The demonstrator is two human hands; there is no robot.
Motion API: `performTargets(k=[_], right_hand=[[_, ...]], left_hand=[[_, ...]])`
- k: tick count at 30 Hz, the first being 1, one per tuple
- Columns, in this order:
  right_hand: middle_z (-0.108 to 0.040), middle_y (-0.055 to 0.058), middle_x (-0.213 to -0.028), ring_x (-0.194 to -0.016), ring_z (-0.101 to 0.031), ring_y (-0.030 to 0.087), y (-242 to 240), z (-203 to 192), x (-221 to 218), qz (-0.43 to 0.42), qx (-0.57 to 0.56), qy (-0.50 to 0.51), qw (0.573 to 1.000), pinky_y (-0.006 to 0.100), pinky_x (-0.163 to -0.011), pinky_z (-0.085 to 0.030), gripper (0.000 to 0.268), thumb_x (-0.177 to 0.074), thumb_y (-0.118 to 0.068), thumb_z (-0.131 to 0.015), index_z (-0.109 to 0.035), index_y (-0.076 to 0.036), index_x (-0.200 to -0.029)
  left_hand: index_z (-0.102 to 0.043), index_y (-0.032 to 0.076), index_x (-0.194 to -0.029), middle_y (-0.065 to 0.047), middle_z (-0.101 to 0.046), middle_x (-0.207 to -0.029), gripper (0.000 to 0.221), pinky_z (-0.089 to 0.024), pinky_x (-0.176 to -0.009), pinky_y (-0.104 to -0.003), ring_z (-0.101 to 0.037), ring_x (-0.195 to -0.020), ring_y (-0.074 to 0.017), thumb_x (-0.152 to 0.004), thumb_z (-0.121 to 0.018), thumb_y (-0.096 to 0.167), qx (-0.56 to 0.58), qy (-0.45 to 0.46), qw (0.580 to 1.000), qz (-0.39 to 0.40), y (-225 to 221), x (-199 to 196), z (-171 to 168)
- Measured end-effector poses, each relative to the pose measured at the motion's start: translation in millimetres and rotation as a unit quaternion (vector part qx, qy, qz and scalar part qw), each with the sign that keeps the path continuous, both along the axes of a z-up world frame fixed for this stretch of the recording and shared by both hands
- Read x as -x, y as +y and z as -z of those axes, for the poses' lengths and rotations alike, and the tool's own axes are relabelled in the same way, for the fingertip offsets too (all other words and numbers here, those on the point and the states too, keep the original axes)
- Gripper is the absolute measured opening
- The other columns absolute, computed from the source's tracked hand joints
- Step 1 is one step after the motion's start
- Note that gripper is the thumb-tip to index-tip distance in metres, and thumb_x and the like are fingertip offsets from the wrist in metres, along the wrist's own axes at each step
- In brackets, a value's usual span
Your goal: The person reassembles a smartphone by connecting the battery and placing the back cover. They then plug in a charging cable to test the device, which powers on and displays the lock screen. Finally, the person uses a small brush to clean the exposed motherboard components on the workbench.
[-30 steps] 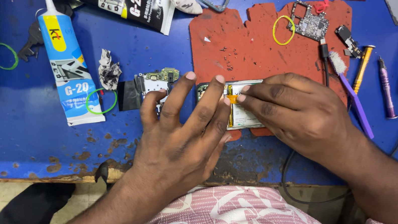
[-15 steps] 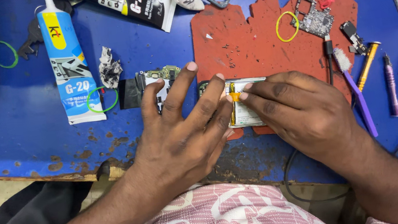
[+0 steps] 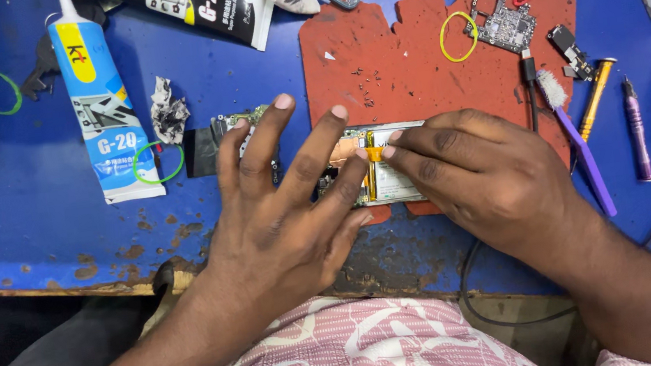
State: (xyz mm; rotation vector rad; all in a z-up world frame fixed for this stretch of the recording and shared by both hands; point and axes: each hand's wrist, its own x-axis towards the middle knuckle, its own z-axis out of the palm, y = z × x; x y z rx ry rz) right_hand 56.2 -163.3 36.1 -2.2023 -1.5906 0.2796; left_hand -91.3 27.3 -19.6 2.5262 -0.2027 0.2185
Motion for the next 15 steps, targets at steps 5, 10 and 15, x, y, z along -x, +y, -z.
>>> performTargets(k=[5, 10, 15], right_hand=[[-0.072, 0.01, -0.104, -0.091, -0.07, 0.025, 3, 0, 0, 0.003, -0.008, -0.004, 1.0, 0.036, -0.075, -0.058, 0.028, -0.082, -0.001, -0.08, -0.076, -0.001, -0.11], [-0.071, 0.012, -0.101, -0.092, -0.071, 0.029, -10, 2, -8, 0.006, -0.057, -0.02, 0.998, 0.039, -0.076, -0.059, 0.02, -0.083, 0.001, -0.082, -0.073, 0.0, -0.101], [-0.069, 0.011, -0.113, -0.1, -0.07, 0.019, -75, -6, -32, 0.242, -0.168, 0.021, 0.955, 0.029, -0.088, -0.058, 0.012, -0.109, 0.008, -0.069, -0.069, 0.001, -0.12]], left_hand=[[-0.068, 0.009, -0.135, -0.014, -0.037, -0.156, 0.053, -0.02, -0.119, -0.073, -0.023, -0.149, -0.0419, -0.101, -0.073, 0.05, -0.073, 0.009, 0.997, 0.012, -2, -1, 0], [-0.069, 0.01, -0.133, -0.014, -0.04, -0.154, 0.05, -0.016, -0.119, -0.076, -0.022, -0.152, -0.0429, -0.102, -0.072, 0.05, -0.097, -0.001, 0.995, 0.015, -2, 0, 4], [-0.07, 0.01, -0.128, -0.016, -0.043, -0.15, 0.049, -0.019, -0.117, -0.076, -0.021, -0.151, -0.0439, -0.097, -0.077, 0.047, -0.094, -0.018, 0.995, 0.016, -3, -1, 9]])
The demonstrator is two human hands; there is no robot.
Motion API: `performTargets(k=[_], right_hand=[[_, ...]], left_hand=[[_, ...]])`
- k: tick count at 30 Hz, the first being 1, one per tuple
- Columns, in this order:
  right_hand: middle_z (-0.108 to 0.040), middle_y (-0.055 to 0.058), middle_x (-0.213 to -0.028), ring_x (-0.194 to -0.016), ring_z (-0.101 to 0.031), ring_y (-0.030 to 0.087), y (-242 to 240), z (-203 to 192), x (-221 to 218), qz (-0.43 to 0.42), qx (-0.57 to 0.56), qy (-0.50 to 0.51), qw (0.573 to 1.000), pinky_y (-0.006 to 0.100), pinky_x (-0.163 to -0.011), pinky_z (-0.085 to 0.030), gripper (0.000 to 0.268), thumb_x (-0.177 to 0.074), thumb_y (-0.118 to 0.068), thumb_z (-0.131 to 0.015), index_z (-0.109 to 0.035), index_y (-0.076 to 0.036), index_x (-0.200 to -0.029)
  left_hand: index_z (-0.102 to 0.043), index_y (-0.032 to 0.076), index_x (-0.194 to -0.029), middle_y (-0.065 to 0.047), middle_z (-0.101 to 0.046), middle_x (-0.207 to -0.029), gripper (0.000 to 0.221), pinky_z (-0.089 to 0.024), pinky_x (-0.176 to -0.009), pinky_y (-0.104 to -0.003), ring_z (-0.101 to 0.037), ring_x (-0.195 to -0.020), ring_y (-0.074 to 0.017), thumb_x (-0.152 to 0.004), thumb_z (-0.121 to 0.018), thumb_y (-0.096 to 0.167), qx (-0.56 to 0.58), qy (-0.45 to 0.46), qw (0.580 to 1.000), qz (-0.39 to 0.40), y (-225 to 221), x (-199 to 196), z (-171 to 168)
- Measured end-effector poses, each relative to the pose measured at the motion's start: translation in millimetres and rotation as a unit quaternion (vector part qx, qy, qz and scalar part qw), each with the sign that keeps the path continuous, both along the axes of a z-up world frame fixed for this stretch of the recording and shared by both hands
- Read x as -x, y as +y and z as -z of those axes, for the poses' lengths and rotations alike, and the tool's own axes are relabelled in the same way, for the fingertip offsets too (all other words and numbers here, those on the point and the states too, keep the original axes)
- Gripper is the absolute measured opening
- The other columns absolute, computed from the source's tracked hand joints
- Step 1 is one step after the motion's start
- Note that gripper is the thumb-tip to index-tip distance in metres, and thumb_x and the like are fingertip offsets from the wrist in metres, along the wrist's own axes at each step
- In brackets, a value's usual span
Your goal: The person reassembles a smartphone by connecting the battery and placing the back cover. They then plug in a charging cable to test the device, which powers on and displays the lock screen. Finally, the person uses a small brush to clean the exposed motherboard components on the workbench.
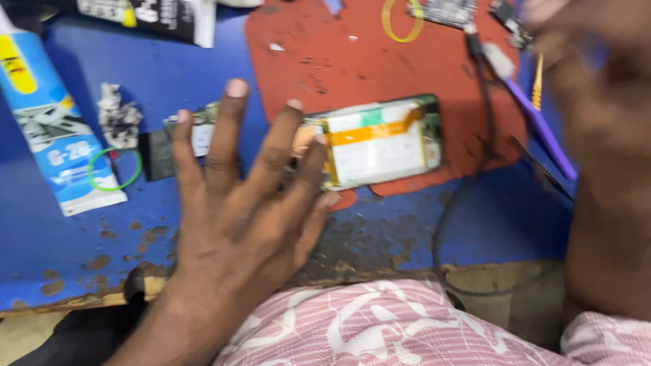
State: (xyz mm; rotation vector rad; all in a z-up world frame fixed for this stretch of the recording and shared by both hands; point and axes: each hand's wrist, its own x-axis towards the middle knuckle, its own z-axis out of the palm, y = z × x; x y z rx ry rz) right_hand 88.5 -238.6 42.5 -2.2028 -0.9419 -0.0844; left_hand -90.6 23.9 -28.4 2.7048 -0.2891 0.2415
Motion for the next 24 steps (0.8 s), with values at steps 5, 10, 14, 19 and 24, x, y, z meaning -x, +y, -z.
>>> performTargets(k=[5, 10, 14, 19, 24], right_hand=[[-0.073, 0.01, -0.106, -0.086, -0.066, 0.011, -41, -16, 13, 0.12, 0.006, 0.089, 0.989, 0.023, -0.076, -0.052, 0.009, -0.111, -0.001, -0.067, -0.069, 0.0, -0.119], [-0.074, 0.014, -0.105, -0.087, -0.072, 0.026, -22, 5, 43, 0.049, 0.174, 0.0, 0.984, 0.035, -0.077, -0.058, 0.027, -0.097, -0.01, -0.082, -0.073, -0.002, -0.121], [-0.071, 0.017, -0.101, -0.089, -0.069, 0.035, -7, 25, 46, 0.053, 0.206, -0.077, 0.974, 0.042, -0.077, -0.056, 0.034, -0.093, -0.01, -0.083, -0.071, 0.0, -0.123], [-0.07, 0.016, -0.096, -0.082, -0.07, 0.031, -4, 22, 40, 0.092, 0.154, -0.015, 0.984, 0.04, -0.072, -0.056, 0.038, -0.088, 0.002, -0.074, -0.071, 0.0, -0.125], [-0.068, 0.011, -0.105, -0.087, -0.07, 0.018, -10, -6, 48, 0.077, -0.001, 0.025, 0.997, 0.031, -0.076, -0.058, 0.042, -0.089, 0.013, -0.059, -0.07, -0.005, -0.126]], left_hand=[[-0.07, 0.01, -0.127, -0.018, -0.044, -0.15, 0.049, -0.027, -0.114, -0.072, -0.024, -0.151, -0.0436, -0.095, -0.08, 0.045, 0.024, 0.014, 1.0, -0.004, 1, -1, -7], [-0.062, 0.007, -0.135, -0.02, -0.047, -0.15, 0.057, -0.029, -0.116, -0.066, -0.036, -0.147, -0.0389, -0.09, -0.079, 0.037, 0.037, 0.003, 0.999, 0.005, -8, -11, -20], [-0.054, 0.002, -0.142, -0.021, -0.053, -0.142, 0.072, -0.03, -0.114, -0.063, -0.045, -0.138, -0.0365, -0.084, -0.08, 0.034, 0.031, 0.001, 0.999, 0.041, -20, -25, -26], [-0.049, 0.0, -0.145, -0.018, -0.059, -0.136, 0.076, -0.031, -0.116, -0.06, -0.05, -0.133, -0.0353, -0.083, -0.082, 0.03, 0.055, -0.01, 0.996, 0.065, -24, -39, -26], [-0.05, 0.002, -0.14, -0.017, -0.061, -0.131, 0.079, -0.031, -0.116, -0.062, -0.055, -0.127, -0.0358, -0.074, -0.088, 0.025, 0.106, -0.031, 0.992, 0.064, -16, -36, -24]])
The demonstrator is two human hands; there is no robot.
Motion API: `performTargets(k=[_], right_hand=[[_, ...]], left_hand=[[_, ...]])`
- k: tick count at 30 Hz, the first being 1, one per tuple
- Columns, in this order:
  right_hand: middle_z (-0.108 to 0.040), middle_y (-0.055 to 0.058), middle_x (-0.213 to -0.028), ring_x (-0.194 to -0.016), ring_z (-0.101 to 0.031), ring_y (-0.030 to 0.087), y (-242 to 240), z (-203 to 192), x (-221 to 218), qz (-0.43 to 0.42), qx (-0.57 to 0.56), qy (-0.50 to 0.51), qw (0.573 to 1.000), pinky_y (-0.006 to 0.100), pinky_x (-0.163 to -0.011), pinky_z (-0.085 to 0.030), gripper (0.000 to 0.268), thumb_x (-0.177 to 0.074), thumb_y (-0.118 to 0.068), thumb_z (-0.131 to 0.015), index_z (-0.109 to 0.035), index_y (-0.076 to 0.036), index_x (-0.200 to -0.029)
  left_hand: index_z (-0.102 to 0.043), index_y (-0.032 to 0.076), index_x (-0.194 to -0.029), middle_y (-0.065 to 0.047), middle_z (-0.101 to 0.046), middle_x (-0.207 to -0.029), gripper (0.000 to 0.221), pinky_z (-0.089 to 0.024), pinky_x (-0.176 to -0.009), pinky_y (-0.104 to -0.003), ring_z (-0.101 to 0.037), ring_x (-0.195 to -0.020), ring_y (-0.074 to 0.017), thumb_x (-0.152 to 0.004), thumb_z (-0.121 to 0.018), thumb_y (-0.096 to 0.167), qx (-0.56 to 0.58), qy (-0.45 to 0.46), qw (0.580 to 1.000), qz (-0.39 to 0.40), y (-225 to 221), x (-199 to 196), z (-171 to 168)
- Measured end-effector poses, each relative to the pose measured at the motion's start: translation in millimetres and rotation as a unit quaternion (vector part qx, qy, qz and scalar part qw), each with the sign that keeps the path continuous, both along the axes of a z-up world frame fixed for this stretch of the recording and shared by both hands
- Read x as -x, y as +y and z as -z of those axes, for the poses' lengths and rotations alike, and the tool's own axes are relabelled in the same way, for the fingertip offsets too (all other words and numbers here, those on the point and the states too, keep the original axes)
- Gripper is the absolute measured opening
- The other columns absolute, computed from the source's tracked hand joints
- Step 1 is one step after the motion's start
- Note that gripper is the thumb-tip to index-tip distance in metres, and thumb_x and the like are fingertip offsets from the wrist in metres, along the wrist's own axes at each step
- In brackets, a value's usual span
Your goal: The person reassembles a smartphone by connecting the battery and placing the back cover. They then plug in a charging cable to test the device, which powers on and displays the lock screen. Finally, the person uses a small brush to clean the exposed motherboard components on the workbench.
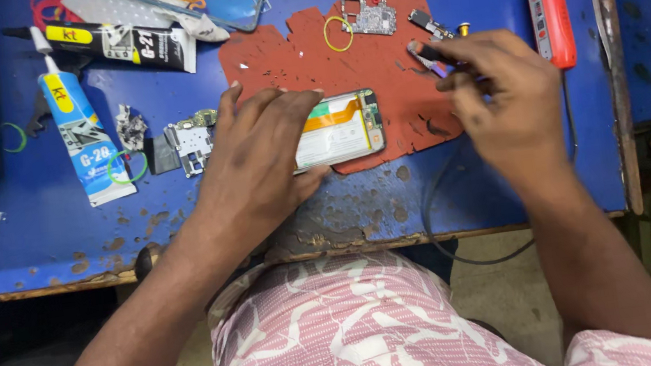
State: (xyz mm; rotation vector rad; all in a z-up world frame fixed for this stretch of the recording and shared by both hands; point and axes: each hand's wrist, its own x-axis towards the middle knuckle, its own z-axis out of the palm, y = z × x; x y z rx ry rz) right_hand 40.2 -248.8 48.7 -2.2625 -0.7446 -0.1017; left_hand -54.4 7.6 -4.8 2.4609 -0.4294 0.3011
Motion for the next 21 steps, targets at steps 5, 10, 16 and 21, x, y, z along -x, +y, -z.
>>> performTargets(k=[5, 10, 16, 21], right_hand=[[-0.072, 0.007, -0.097, -0.073, -0.063, 0.014, -11, -15, 19, 0.012, 0.036, 0.05, 0.998, 0.029, -0.065, -0.051, 0.029, -0.091, -0.001, -0.08, -0.078, -0.009, -0.119], [-0.071, 0.007, -0.094, -0.081, -0.066, 0.017, -4, -9, 31, -0.04, 0.044, -0.036, 0.998, 0.03, -0.07, -0.053, 0.029, -0.085, -0.001, -0.084, -0.078, -0.007, -0.113], [-0.069, 0.007, -0.094, -0.084, -0.065, 0.018, -2, -7, 31, -0.091, 0.035, -0.028, 0.995, 0.03, -0.07, -0.054, 0.028, -0.087, 0.001, -0.081, -0.077, -0.006, -0.114], [-0.067, 0.007, -0.091, -0.081, -0.063, 0.019, 0, -5, 30, -0.089, 0.053, -0.047, 0.993, 0.031, -0.067, -0.052, 0.025, -0.088, -0.001, -0.082, -0.077, -0.006, -0.112]], left_hand=[[-0.048, 0.007, -0.133, -0.017, -0.062, -0.134, 0.08, -0.038, -0.115, -0.059, -0.061, -0.122, -0.0367, -0.071, -0.095, 0.022, 0.084, -0.047, 0.995, -0.005, 21, 7, -4], [-0.037, 0.012, -0.135, -0.017, -0.061, -0.135, 0.085, -0.039, -0.116, -0.063, -0.064, -0.122, -0.0354, -0.074, -0.095, 0.02, 0.092, -0.089, 0.992, 0.017, 30, 15, -9], [-0.035, 0.013, -0.134, -0.017, -0.062, -0.136, 0.083, -0.036, -0.119, -0.064, -0.063, -0.126, -0.0358, -0.076, -0.094, 0.02, 0.087, -0.08, 0.993, 0.026, 32, 20, -13], [-0.036, 0.014, -0.134, -0.017, -0.062, -0.137, 0.082, -0.034, -0.12, -0.065, -0.063, -0.127, -0.0344, -0.076, -0.094, 0.022, 0.096, -0.07, 0.993, 0.026, 30, 22, -10]])
